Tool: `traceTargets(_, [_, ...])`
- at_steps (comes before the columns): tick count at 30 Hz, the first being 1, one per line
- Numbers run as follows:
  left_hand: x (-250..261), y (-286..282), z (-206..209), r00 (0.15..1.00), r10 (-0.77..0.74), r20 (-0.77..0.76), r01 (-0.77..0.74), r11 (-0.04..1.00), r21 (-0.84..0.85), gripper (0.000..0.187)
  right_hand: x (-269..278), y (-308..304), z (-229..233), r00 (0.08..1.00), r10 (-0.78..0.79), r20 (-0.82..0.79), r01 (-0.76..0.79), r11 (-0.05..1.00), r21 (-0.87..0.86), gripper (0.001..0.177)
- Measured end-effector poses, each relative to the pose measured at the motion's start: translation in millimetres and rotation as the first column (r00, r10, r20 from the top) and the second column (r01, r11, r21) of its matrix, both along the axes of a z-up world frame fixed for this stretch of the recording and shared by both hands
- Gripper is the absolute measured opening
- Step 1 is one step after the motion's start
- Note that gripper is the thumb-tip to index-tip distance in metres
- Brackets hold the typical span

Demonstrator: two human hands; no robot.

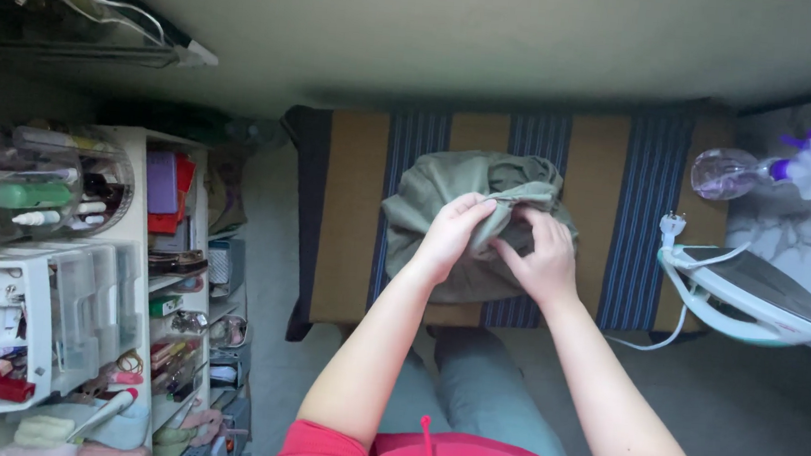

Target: Folding an olive green t-shirt and then picking up a black garment to fold on an ironing board.

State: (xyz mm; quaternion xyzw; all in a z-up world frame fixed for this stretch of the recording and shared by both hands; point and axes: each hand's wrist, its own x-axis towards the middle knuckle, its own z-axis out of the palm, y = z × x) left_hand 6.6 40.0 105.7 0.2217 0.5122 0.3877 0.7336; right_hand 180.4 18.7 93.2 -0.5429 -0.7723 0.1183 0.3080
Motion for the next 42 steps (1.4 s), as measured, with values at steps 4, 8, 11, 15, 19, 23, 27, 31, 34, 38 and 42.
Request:
traceTargets(4, [-1, -3, -11, 0.998, 0.031, 0.063, -0.025, 0.995, -0.1, 0.026, 8, -9, -25, 0.996, -0.081, 0.026, 0.084, 0.985, -0.152, 0.049])
traceTargets(8, [-2, -3, -22, 0.982, 0.101, 0.162, -0.071, 0.98, -0.184, 0.036, 11, -8, -28, 0.999, 0.004, -0.041, -0.009, 0.994, -0.105, 0.019])
traceTargets(11, [-4, -5, -10, 0.988, 0.114, 0.101, -0.099, 0.985, -0.14, 0.037, 14, -9, -29, 0.987, 0.025, -0.156, -0.046, 0.99, -0.132, 0.009])
traceTargets(15, [-20, -1, -8, 0.954, 0.097, -0.283, -0.072, 0.993, 0.097, 0.027, 19, -13, -25, 0.89, -0.126, -0.438, -0.023, 0.948, -0.319, 0.009])
traceTargets(19, [-31, 3, -1, 0.816, -0.105, -0.569, 0.119, 0.993, -0.014, 0.03, 32, -15, -8, 0.81, -0.186, -0.557, -0.087, 0.9, -0.427, 0.013])
traceTargets(23, [-23, -5, 18, 0.555, 0.475, -0.683, 0.253, 0.685, 0.683, 0.03, 28, -8, 20, 0.728, -0.297, -0.618, -0.121, 0.832, -0.542, 0.011])
traceTargets(27, [-19, -6, 31, 0.62, 0.354, -0.701, 0.56, 0.426, 0.71, 0.027, 32, -5, 19, 0.742, -0.342, -0.577, -0.081, 0.808, -0.583, 0.01])
traceTargets(31, [-16, -5, 11, 0.524, 0.412, -0.745, 0.609, 0.43, 0.667, 0.014, 23, -4, 35, 0.783, -0.305, -0.542, -0.08, 0.814, -0.575, 0.011])
traceTargets(34, [-21, -2, 11, 0.547, 0.426, -0.72, 0.583, 0.423, 0.694, 0.01, 28, -4, 38, 0.827, -0.246, -0.505, -0.086, 0.833, -0.546, 0.014])
traceTargets(38, [-34, 3, 7, 0.695, 0.427, -0.579, 0.132, 0.716, 0.686, 0.011, 50, -2, 31, 0.876, -0.161, -0.455, -0.041, 0.914, -0.403, 0.015])
traceTargets(42, [-52, 2, -20, 0.8, 0.485, -0.354, -0.329, 0.847, 0.418, 0.005, 81, -4, 13, 0.877, -0.209, -0.433, 0.041, 0.93, -0.365, 0.015])
